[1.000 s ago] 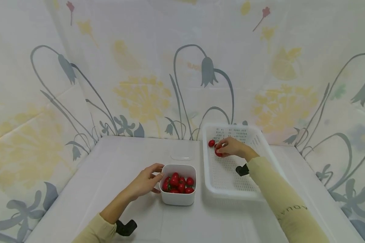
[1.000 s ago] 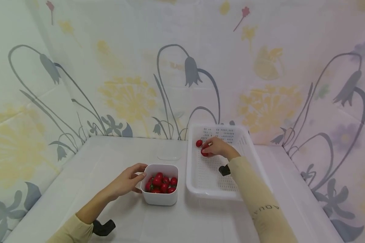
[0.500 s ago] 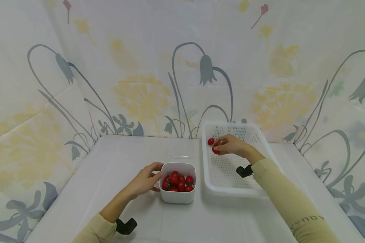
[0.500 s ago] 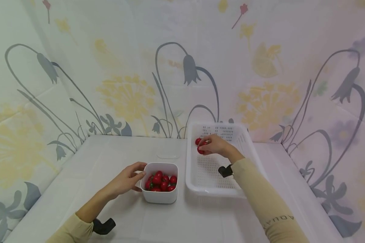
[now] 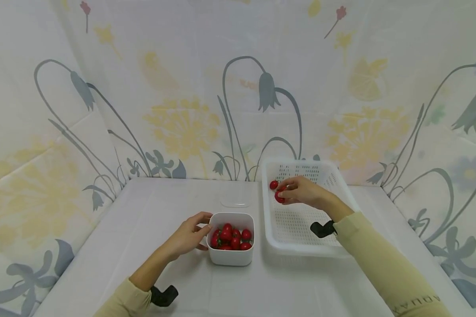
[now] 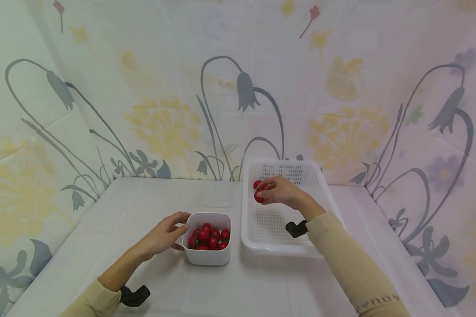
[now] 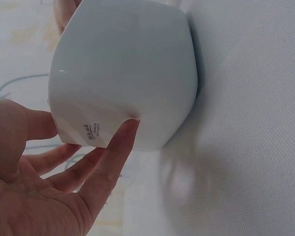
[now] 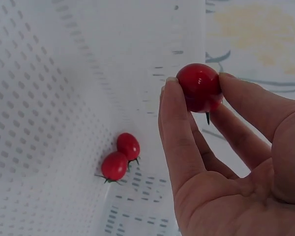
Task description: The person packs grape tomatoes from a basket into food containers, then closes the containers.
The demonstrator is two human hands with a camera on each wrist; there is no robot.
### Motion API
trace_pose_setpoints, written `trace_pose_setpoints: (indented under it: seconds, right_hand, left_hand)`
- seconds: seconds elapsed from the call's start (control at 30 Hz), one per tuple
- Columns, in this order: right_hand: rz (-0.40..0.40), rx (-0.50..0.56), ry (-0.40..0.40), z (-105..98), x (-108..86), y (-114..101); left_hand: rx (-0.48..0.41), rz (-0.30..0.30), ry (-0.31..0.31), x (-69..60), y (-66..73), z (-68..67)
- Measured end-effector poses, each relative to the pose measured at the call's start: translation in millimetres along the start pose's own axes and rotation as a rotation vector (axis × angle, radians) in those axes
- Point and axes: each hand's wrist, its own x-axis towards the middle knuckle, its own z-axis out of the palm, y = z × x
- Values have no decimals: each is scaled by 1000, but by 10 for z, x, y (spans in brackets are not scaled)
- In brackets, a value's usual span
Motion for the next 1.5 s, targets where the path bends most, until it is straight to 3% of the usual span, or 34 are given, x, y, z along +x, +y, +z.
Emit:
trace_pose_setpoints:
  seconds: [0.5,0.83,1.5]
  right_hand:
    - [-83,2,23,208,-196,-149]
    - [-133,9,-12,418,-281,-199]
    - [-201,-57,-65,805,-285,-315]
  left_hand:
    - [-13,10,-9,2,-15,-1]
    - [-7,9,-3,3,-17,2]
    - [-12,3,-2,8,-13,9]
